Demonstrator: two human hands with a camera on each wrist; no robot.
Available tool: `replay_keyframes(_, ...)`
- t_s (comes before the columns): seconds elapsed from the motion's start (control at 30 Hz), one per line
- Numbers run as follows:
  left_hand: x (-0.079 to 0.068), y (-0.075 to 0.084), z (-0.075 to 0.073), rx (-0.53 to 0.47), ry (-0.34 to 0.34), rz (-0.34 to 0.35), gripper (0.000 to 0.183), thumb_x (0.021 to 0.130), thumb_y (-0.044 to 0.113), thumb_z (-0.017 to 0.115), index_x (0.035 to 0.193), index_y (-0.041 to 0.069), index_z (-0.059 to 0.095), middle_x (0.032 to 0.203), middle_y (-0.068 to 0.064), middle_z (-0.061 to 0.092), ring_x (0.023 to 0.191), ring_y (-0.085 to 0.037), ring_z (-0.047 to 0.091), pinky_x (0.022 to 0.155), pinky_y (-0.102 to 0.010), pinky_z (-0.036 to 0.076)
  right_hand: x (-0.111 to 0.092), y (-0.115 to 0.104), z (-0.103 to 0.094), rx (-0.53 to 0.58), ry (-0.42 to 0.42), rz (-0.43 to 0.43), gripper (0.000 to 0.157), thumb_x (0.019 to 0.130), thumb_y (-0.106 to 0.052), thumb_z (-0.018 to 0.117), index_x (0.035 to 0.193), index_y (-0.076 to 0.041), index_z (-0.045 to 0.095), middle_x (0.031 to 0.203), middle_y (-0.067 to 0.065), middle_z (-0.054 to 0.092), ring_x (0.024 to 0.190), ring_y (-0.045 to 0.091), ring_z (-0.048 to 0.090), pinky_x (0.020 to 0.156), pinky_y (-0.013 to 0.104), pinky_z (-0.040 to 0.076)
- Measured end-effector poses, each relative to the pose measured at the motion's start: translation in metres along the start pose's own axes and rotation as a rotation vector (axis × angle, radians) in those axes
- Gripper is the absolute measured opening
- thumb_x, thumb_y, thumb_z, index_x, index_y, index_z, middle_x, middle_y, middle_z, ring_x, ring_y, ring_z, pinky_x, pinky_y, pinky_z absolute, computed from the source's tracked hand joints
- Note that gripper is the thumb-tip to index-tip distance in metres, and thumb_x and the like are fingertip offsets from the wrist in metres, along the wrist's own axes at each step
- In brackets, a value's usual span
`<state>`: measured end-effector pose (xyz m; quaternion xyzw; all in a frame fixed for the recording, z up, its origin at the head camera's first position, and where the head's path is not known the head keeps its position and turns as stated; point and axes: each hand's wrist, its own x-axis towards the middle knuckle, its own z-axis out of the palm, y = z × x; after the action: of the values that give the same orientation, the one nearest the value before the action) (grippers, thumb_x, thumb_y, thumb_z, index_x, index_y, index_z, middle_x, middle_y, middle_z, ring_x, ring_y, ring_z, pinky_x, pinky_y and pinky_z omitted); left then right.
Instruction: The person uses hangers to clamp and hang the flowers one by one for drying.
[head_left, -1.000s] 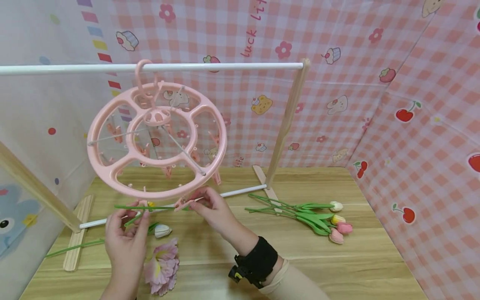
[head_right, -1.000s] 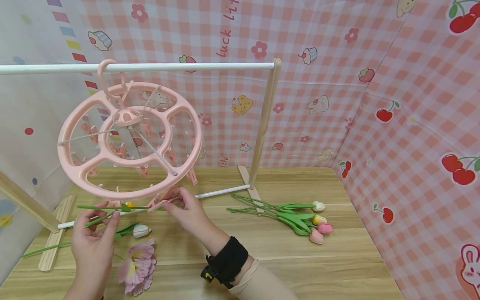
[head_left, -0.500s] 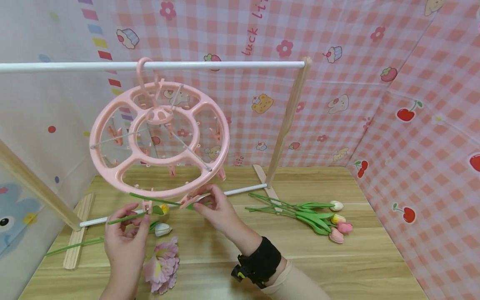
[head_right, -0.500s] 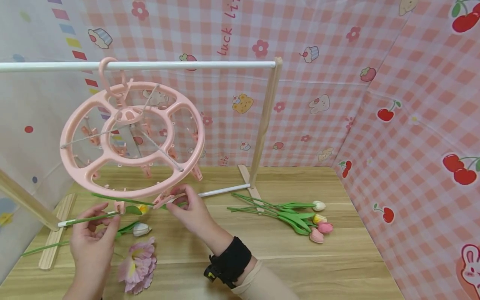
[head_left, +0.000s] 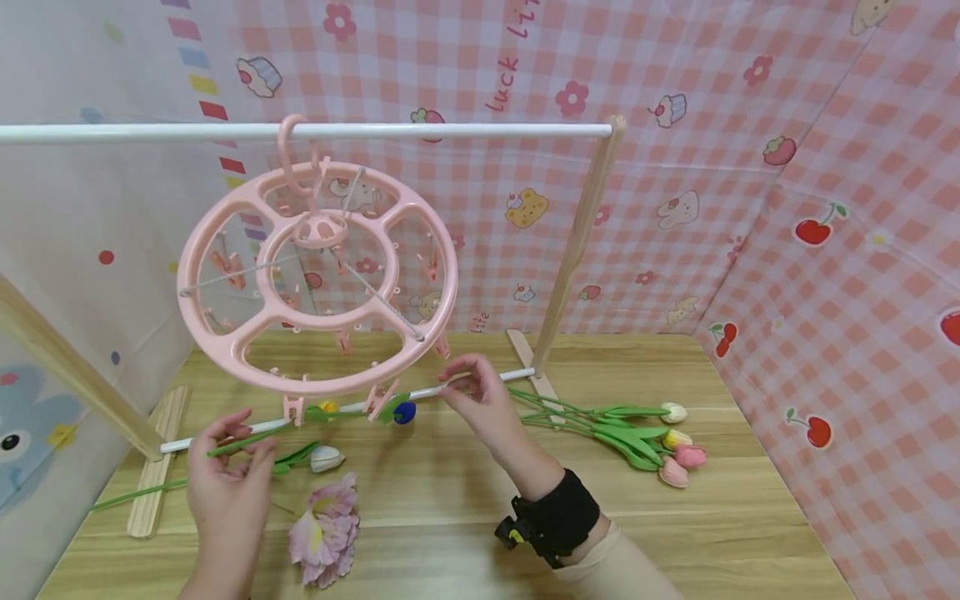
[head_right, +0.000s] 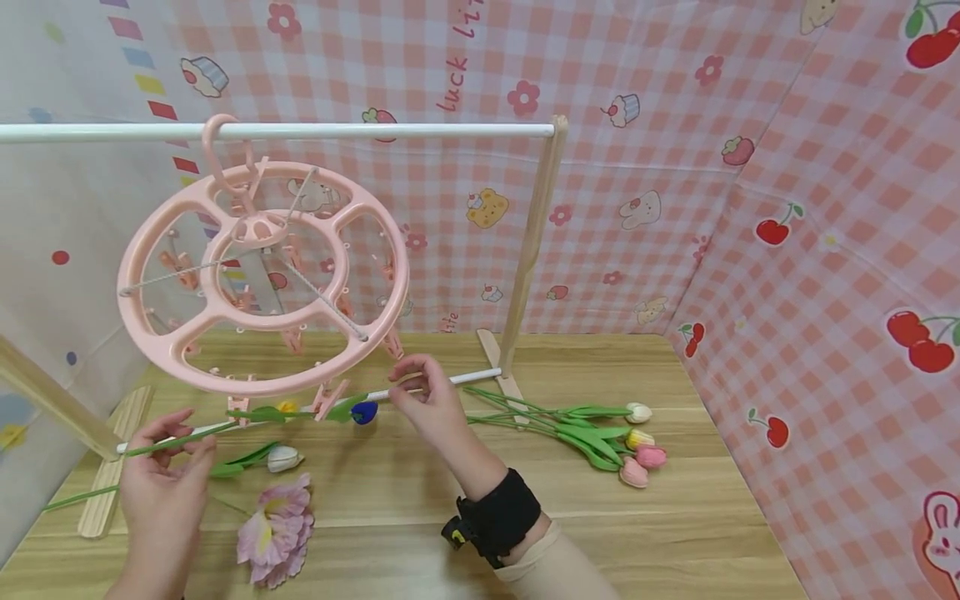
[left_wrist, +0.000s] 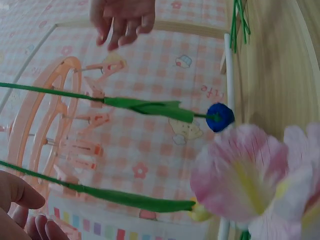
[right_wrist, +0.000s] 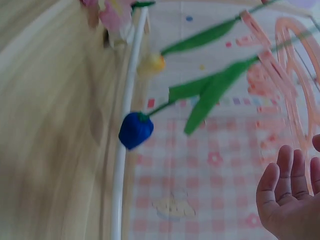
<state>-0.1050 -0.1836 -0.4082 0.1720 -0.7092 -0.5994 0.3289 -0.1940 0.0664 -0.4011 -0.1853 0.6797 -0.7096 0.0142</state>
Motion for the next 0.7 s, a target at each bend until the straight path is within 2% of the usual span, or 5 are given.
replay_keyframes(0.1, 0.005, -0.006, -0.008, 0.052, 0.009, -0.002, 0.041, 0.072, -0.015, 0.056, 0.107, 0.004, 0.052, 0.091, -0.002, 0.045, 0.072, -0.008, 0.047, 0.049, -0.008, 0.042, 0.002, 0.001, -0.016, -0.01, 0.07, -0.006, 0.027, 0.081, 0.0, 0.058, 0.106, 0.0, 0.047, 0.102, 0.017, 0.052, 0.09, 0.03, 0.051, 0.075, 0.03, 0.047)
replay_keyframes(0.3, 0.016, -0.022, -0.03, 0.082, 0.031, -0.09, 0.037, 0.076, -0.009, 0.055, 0.108, 0.01, 0.051, 0.091, 0.0, 0.042, 0.076, -0.006, 0.046, 0.048, -0.008, 0.039, 0.01, -0.004, -0.05, -0.05, 0.203, -0.07, 0.025, 0.081, 0.002, 0.056, 0.104, -0.002, 0.045, 0.1, 0.017, 0.05, 0.088, 0.024, 0.05, 0.072, 0.027, 0.045)
replay_keyframes(0.47, 0.022, -0.038, -0.046, 0.179, 0.046, -0.12, 0.036, 0.079, -0.002, 0.056, 0.11, 0.014, 0.047, 0.091, 0.005, 0.041, 0.077, -0.002, 0.045, 0.054, -0.007, 0.038, 0.021, -0.006, -0.077, -0.122, 0.368, -0.136, 0.025, 0.081, 0.004, 0.054, 0.103, 0.0, 0.043, 0.098, 0.016, 0.05, 0.087, 0.019, 0.049, 0.072, 0.025, 0.043)
replay_keyframes(0.57, 0.03, -0.061, -0.055, 0.083, 0.042, -0.193, 0.039, 0.079, 0.001, 0.059, 0.111, 0.017, 0.045, 0.094, 0.005, 0.04, 0.079, -0.002, 0.044, 0.057, -0.008, 0.039, 0.029, -0.012, -0.091, -0.138, 0.471, -0.183, 0.026, 0.08, 0.006, 0.053, 0.103, 0.003, 0.042, 0.096, 0.014, 0.049, 0.084, 0.017, 0.047, 0.069, 0.023, 0.042)
replay_keyframes(0.7, 0.048, -0.107, -0.071, -0.117, 0.026, -0.389, 0.047, 0.078, 0.006, 0.063, 0.113, 0.024, 0.036, 0.098, 0.006, 0.035, 0.08, -0.004, 0.041, 0.058, -0.013, 0.041, 0.036, -0.025, -0.104, -0.16, 0.547, -0.221, 0.029, 0.08, 0.004, 0.052, 0.106, 0.005, 0.038, 0.099, 0.017, 0.043, 0.084, 0.019, 0.044, 0.066, 0.022, 0.04)
